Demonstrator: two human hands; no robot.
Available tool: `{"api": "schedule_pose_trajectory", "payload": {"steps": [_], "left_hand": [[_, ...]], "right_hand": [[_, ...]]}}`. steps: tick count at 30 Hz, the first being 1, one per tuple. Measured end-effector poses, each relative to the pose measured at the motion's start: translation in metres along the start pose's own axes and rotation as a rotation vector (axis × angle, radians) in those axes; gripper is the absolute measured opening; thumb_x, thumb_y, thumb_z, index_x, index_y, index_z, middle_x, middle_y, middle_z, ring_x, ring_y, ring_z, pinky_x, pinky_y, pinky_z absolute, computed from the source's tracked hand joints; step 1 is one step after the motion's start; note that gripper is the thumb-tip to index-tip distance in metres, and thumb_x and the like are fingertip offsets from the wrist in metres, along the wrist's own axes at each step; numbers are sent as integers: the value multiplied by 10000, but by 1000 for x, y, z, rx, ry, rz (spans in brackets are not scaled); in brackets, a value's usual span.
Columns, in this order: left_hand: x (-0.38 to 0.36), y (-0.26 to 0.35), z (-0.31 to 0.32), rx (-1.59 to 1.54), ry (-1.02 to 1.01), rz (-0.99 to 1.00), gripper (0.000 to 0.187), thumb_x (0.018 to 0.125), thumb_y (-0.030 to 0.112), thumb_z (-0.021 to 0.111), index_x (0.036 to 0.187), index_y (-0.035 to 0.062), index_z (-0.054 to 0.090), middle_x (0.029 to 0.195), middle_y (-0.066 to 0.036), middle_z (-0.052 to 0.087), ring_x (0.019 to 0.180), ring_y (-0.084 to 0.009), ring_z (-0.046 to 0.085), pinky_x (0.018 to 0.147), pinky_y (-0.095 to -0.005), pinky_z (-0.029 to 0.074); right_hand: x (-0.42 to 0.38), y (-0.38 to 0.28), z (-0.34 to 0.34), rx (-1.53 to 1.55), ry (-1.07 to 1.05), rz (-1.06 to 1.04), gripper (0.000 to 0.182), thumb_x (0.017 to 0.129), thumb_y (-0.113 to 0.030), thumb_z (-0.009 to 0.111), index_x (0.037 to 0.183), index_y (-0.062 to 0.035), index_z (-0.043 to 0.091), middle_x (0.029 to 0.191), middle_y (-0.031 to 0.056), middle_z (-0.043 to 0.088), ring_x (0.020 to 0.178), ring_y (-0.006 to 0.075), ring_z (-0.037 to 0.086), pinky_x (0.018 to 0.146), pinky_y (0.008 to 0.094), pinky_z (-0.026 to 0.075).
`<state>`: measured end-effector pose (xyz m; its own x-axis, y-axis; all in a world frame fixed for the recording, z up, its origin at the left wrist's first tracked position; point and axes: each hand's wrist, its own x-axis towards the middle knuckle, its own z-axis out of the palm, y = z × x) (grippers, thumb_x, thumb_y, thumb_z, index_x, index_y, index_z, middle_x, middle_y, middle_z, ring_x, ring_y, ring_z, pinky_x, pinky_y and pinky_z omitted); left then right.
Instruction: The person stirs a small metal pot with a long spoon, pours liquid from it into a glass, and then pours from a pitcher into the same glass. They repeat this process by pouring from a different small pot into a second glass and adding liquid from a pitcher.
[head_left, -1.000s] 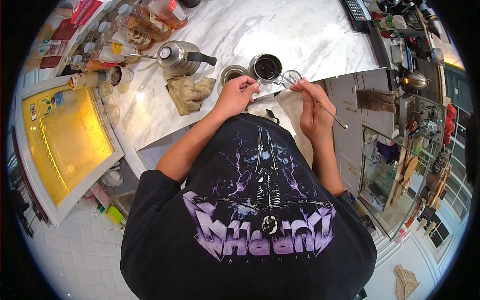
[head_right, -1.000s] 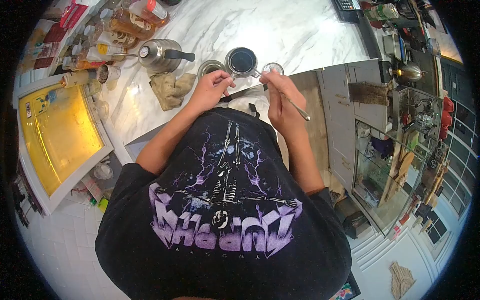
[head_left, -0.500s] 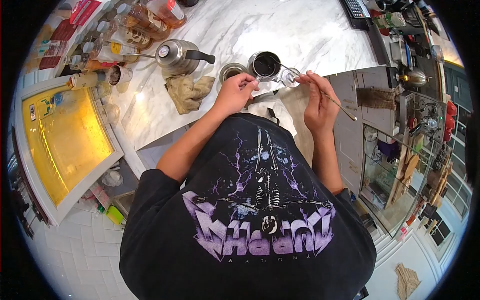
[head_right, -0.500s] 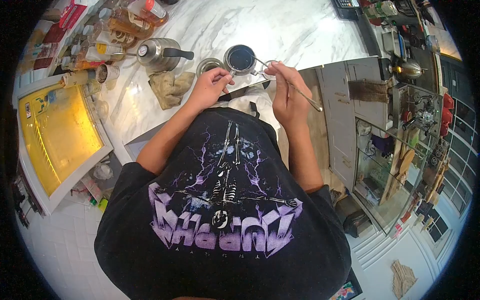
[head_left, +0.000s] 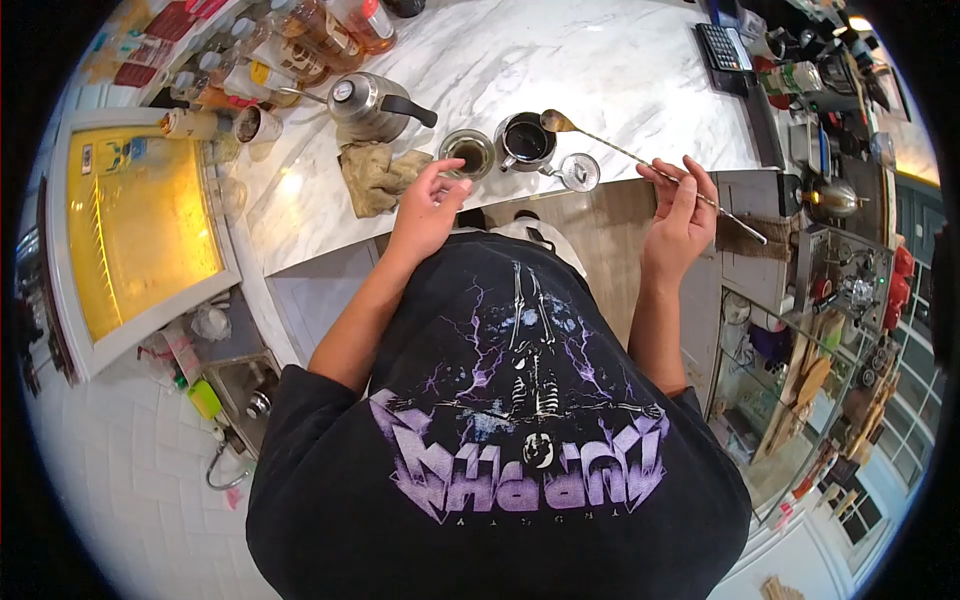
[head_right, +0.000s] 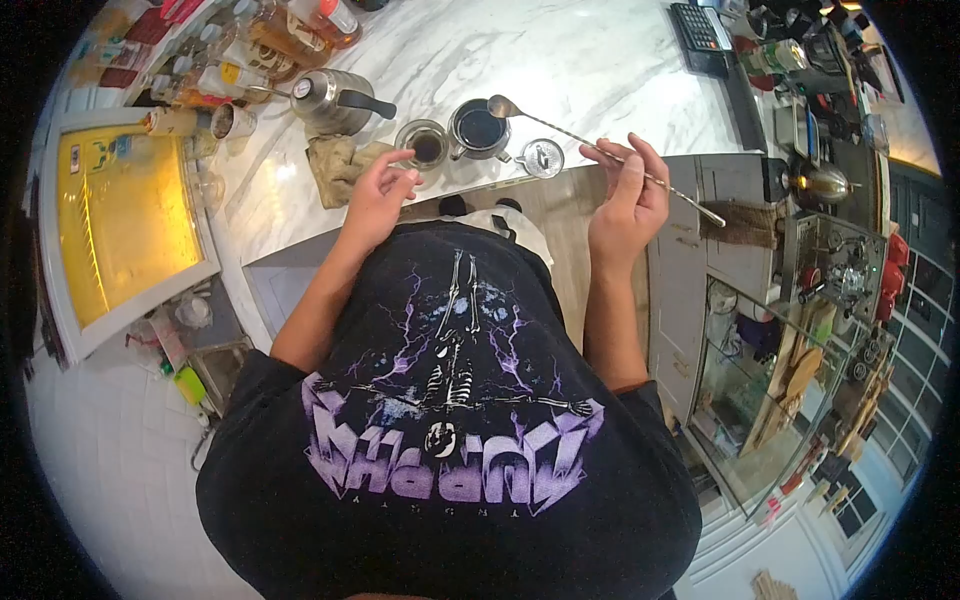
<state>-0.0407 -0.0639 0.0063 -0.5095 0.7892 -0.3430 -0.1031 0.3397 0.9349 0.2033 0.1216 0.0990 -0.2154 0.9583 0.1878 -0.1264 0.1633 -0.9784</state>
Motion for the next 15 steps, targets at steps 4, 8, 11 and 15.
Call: {"api": "schedule_pose_trajectory", "payload": {"steps": [4, 8, 11, 15], "left_hand": [[-17, -5, 11, -36, 43, -52, 394, 1002, 222, 718, 1337, 33, 631, 929, -40, 725, 814, -82, 622, 759, -262, 500], [-27, -11, 39, 49, -68, -139, 329, 1063, 213, 636, 1330, 20, 624, 1090, -114, 747, 952, -153, 671, 876, -300, 538], [-23, -18, 68, 91, -105, -168, 324, 1054, 222, 652, 1297, 7, 648, 1113, -112, 746, 968, -155, 678, 887, -300, 540], [-1, -40, 115, 192, -125, -69, 323, 1035, 263, 673, 1235, 11, 700, 1080, -100, 753, 940, -152, 690, 864, -307, 548]], "right_hand": [[11, -5, -11, 114, 16, 102, 300, 1135, -104, 404, 1365, 65, 500, 1136, 245, 707, 1036, 351, 744, 978, 409, 577], [18, -8, -25, 171, 2, 127, 296, 1128, -90, 410, 1378, 58, 468, 1125, 256, 709, 1035, 357, 746, 981, 411, 574], [24, -7, -40, 202, 17, 156, 298, 1124, -85, 414, 1387, 52, 445, 1118, 267, 709, 1031, 366, 748, 983, 419, 573], [32, 5, -67, 212, 21, 161, 289, 1122, -82, 414, 1382, 44, 441, 1120, 272, 706, 1024, 372, 749, 983, 426, 572]]}}
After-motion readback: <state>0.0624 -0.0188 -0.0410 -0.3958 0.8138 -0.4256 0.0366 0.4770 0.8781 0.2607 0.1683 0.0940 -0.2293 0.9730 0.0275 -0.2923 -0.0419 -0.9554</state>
